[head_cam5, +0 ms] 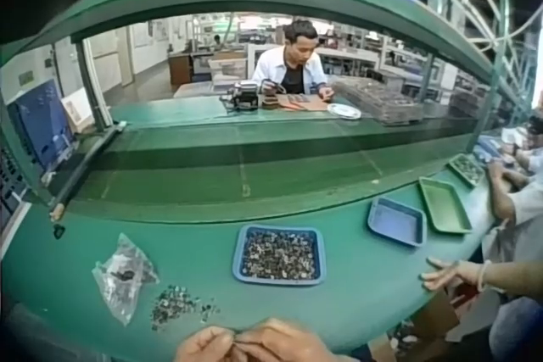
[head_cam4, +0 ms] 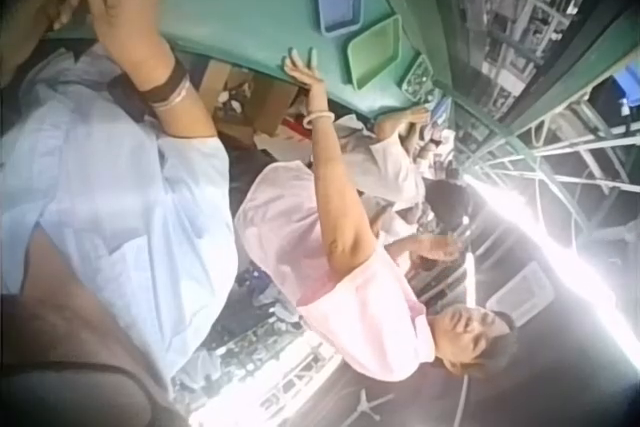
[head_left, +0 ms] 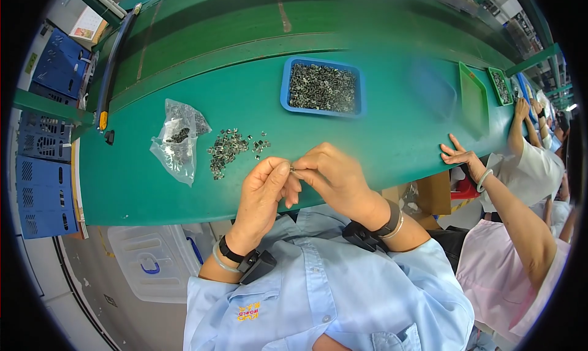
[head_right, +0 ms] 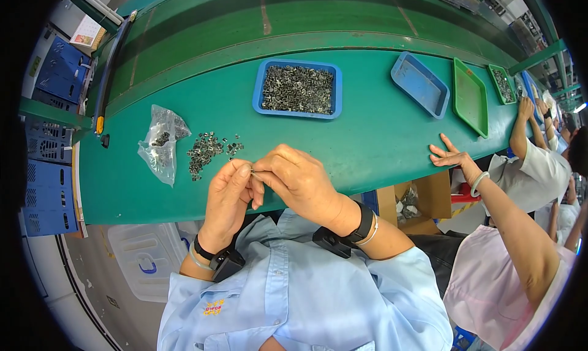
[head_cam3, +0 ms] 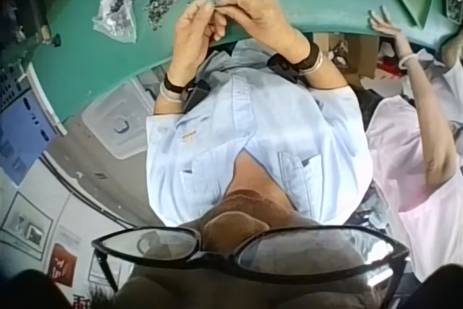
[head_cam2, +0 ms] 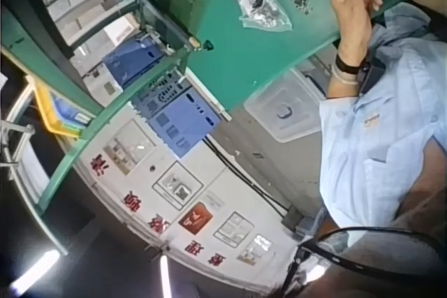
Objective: The person picks up a small metal component from the table, inspects it with both hands, and places it into a blue tray, repeating this process for several pieces.
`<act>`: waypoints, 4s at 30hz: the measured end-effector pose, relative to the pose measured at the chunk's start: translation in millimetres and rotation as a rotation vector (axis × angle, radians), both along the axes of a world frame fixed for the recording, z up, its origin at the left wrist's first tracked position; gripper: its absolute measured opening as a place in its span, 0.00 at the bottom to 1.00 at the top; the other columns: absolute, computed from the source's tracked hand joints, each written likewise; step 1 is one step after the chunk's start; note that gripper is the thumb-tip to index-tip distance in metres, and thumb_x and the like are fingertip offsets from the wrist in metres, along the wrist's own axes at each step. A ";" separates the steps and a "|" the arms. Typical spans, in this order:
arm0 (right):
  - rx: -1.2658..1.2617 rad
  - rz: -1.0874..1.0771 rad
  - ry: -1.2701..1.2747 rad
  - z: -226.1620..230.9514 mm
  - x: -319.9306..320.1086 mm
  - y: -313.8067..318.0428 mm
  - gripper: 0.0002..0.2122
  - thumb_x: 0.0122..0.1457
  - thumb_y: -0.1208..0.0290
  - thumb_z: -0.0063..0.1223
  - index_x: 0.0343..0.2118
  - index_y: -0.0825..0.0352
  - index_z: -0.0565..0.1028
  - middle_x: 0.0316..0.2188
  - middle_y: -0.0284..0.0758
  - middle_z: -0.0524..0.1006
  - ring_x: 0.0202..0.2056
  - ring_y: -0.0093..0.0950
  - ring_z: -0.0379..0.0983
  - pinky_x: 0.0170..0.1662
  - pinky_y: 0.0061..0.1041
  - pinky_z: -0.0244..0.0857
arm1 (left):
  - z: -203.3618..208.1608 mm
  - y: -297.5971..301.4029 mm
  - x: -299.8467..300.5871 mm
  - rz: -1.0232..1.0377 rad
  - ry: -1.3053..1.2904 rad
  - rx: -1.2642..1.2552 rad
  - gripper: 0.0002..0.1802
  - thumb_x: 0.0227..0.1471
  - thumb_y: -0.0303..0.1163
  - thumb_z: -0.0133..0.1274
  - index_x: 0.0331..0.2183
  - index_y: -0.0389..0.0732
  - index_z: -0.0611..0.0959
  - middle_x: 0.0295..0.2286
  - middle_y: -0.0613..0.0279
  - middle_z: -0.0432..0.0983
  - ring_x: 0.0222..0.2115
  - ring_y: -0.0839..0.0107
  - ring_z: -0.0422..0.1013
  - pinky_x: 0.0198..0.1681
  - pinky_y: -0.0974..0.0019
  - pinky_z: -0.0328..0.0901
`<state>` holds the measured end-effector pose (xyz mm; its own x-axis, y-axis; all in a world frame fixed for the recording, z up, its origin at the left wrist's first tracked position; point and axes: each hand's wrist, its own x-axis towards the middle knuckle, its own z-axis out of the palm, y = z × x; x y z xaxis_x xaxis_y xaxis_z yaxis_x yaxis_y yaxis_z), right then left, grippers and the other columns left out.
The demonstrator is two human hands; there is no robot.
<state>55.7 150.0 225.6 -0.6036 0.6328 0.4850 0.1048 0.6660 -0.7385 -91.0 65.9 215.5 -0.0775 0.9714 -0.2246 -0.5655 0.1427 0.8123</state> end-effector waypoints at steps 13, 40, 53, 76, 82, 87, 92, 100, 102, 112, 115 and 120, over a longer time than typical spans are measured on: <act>0.012 -0.022 0.099 -1.8 3.3 -2.2 0.08 0.47 0.82 0.58 0.31 0.65 0.76 0.27 0.32 0.75 0.28 0.29 0.73 0.30 0.26 0.68 | -7.0 6.2 6.0 -0.047 -0.344 0.017 0.10 0.58 0.37 0.48 0.35 0.40 0.73 0.22 0.62 0.72 0.18 0.75 0.66 0.19 0.72 0.59; -0.106 0.060 0.209 -5.0 9.4 -1.0 0.08 0.47 0.80 0.60 0.32 0.65 0.77 0.28 0.32 0.77 0.31 0.28 0.74 0.32 0.25 0.67 | 2.5 1.6 8.1 -0.099 -0.448 0.042 0.09 0.57 0.35 0.50 0.34 0.40 0.73 0.20 0.61 0.72 0.17 0.73 0.65 0.19 0.70 0.57; 0.008 0.099 0.212 -10.8 6.7 5.9 0.06 0.48 0.80 0.59 0.30 0.66 0.77 0.27 0.32 0.76 0.30 0.29 0.74 0.33 0.25 0.66 | 11.0 4.8 2.4 -0.088 -0.282 -0.006 0.09 0.56 0.34 0.52 0.32 0.40 0.72 0.20 0.62 0.72 0.16 0.74 0.66 0.17 0.72 0.58; -0.035 0.072 0.187 -14.4 14.1 -2.3 0.06 0.50 0.77 0.59 0.31 0.65 0.74 0.27 0.34 0.75 0.30 0.31 0.73 0.33 0.27 0.67 | 19.5 0.4 10.5 -0.086 -0.212 -0.041 0.07 0.57 0.33 0.51 0.33 0.40 0.72 0.19 0.62 0.70 0.16 0.75 0.66 0.18 0.73 0.59; -0.099 0.015 0.198 -10.5 18.5 -0.7 0.05 0.51 0.76 0.57 0.31 0.66 0.74 0.28 0.34 0.75 0.30 0.33 0.73 0.34 0.28 0.67 | 25.1 8.5 13.7 -0.141 -0.109 -0.016 0.08 0.59 0.34 0.47 0.32 0.40 0.70 0.21 0.64 0.69 0.19 0.76 0.65 0.20 0.73 0.59; 0.135 -0.005 0.287 -17.5 8.6 4.1 0.03 0.56 0.70 0.51 0.30 0.61 0.75 0.28 0.33 0.73 0.31 0.34 0.69 0.36 0.31 0.62 | 22.2 5.2 11.9 -0.144 -0.005 0.076 0.07 0.61 0.35 0.40 0.32 0.45 0.68 0.24 0.69 0.64 0.20 0.81 0.60 0.20 0.77 0.55; -0.211 0.006 0.303 -2.4 19.4 -4.4 0.04 0.55 0.74 0.52 0.30 0.68 0.72 0.28 0.34 0.70 0.31 0.32 0.69 0.35 0.27 0.64 | 55.0 11.6 24.1 -0.263 0.078 0.151 0.13 0.61 0.37 0.43 0.32 0.37 0.69 0.24 0.65 0.63 0.22 0.76 0.59 0.26 0.74 0.56; -0.070 -0.039 0.246 4.2 41.2 -7.3 0.03 0.55 0.76 0.52 0.31 0.68 0.72 0.29 0.34 0.69 0.31 0.30 0.70 0.34 0.26 0.64 | 58.5 16.6 32.8 -0.368 0.082 0.179 0.12 0.61 0.38 0.43 0.33 0.38 0.70 0.23 0.66 0.64 0.22 0.78 0.61 0.25 0.74 0.57; -0.092 -0.035 0.257 5.3 40.3 -8.1 0.03 0.55 0.76 0.51 0.31 0.68 0.72 0.29 0.34 0.69 0.32 0.30 0.70 0.34 0.26 0.64 | 59.6 17.4 33.4 -0.369 0.096 0.188 0.12 0.61 0.37 0.42 0.33 0.38 0.70 0.23 0.66 0.64 0.22 0.78 0.62 0.25 0.74 0.58; -0.189 -0.011 0.255 7.4 17.2 -15.9 0.03 0.55 0.75 0.53 0.31 0.68 0.72 0.28 0.34 0.69 0.32 0.30 0.69 0.36 0.26 0.64 | 47.9 5.3 11.9 -0.317 0.067 0.196 0.13 0.62 0.39 0.40 0.35 0.38 0.71 0.25 0.63 0.66 0.21 0.75 0.63 0.24 0.73 0.59; -0.054 -0.128 0.252 17.1 26.1 8.4 0.04 0.54 0.75 0.54 0.32 0.67 0.72 0.28 0.36 0.71 0.32 0.33 0.70 0.36 0.28 0.65 | 38.8 7.3 -3.7 -0.149 0.069 0.152 0.10 0.60 0.35 0.42 0.35 0.39 0.70 0.22 0.61 0.66 0.18 0.72 0.62 0.20 0.71 0.58; 0.105 -0.325 0.094 12.6 34.9 75.4 0.05 0.52 0.78 0.56 0.33 0.66 0.74 0.29 0.35 0.73 0.32 0.29 0.72 0.34 0.25 0.67 | 53.4 -13.1 -49.9 0.198 0.168 0.180 0.08 0.59 0.32 0.44 0.35 0.36 0.70 0.19 0.60 0.67 0.14 0.74 0.63 0.16 0.74 0.59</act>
<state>90.6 225.5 238.2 -0.3281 0.7282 0.6017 0.2589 0.6819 -0.6841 -141.0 52.7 268.9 -0.2907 0.9566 -0.0181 -0.4240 -0.1118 0.8987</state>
